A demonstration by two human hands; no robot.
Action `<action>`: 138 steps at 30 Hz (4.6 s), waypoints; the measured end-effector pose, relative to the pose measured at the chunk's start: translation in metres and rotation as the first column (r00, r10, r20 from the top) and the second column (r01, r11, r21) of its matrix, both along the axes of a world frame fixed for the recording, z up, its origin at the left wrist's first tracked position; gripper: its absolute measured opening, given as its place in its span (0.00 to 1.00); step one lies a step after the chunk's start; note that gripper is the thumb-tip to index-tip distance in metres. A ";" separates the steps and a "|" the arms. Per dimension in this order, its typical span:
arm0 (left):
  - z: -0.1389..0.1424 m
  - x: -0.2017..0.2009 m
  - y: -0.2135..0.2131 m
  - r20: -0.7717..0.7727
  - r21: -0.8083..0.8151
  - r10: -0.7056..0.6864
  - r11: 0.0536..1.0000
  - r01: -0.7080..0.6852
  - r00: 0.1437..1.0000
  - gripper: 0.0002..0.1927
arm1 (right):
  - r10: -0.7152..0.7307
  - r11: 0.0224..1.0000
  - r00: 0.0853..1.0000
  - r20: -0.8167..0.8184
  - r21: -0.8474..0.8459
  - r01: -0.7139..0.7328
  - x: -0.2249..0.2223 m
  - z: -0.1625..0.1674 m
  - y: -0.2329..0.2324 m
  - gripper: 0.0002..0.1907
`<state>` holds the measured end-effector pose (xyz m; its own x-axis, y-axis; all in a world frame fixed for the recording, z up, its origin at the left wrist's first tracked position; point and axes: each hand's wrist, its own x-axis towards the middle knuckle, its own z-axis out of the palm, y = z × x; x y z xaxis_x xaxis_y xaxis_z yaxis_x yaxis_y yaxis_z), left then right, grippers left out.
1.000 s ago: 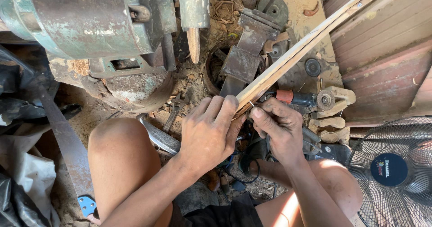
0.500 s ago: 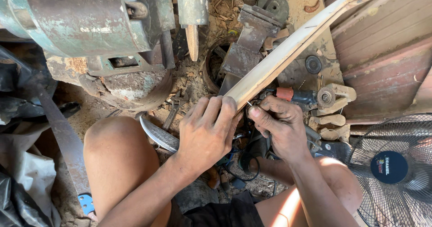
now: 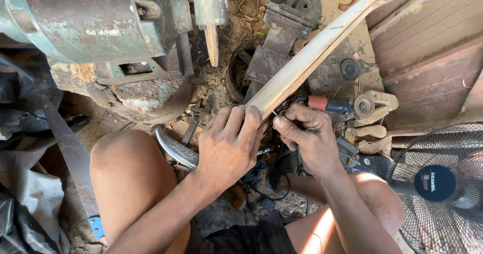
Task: The person carves a curved wooden piece using a power drill and a metal file. They repeatedly drill holes and file the surface to shape the wood, turning the piece over to work on different areas.
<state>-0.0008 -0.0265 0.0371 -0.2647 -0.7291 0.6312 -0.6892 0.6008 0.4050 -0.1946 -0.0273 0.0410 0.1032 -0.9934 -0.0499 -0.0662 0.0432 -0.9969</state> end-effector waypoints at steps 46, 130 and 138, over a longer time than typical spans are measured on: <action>0.000 0.009 0.005 -0.118 0.222 0.002 0.975 0.024 0.993 0.16 | -0.314 0.673 0.615 -0.723 -0.626 -0.394 0.001 -0.001 0.012 0.04; 0.011 0.019 0.024 0.030 -0.097 -0.034 0.995 0.037 0.999 0.20 | -0.307 0.654 0.723 -0.619 -0.689 -0.312 -0.001 0.007 0.041 0.07; 0.016 0.019 0.025 0.008 -0.115 -0.045 0.992 0.046 0.999 0.21 | 0.163 0.975 0.964 0.212 -0.181 -0.125 -0.011 -0.010 0.044 0.10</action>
<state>0.0180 -0.0012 0.0533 -0.2995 -0.6385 0.7089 -0.6618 0.6743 0.3277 -0.2061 0.0166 0.0309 0.2358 -0.9596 0.1535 0.1659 -0.1159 -0.9793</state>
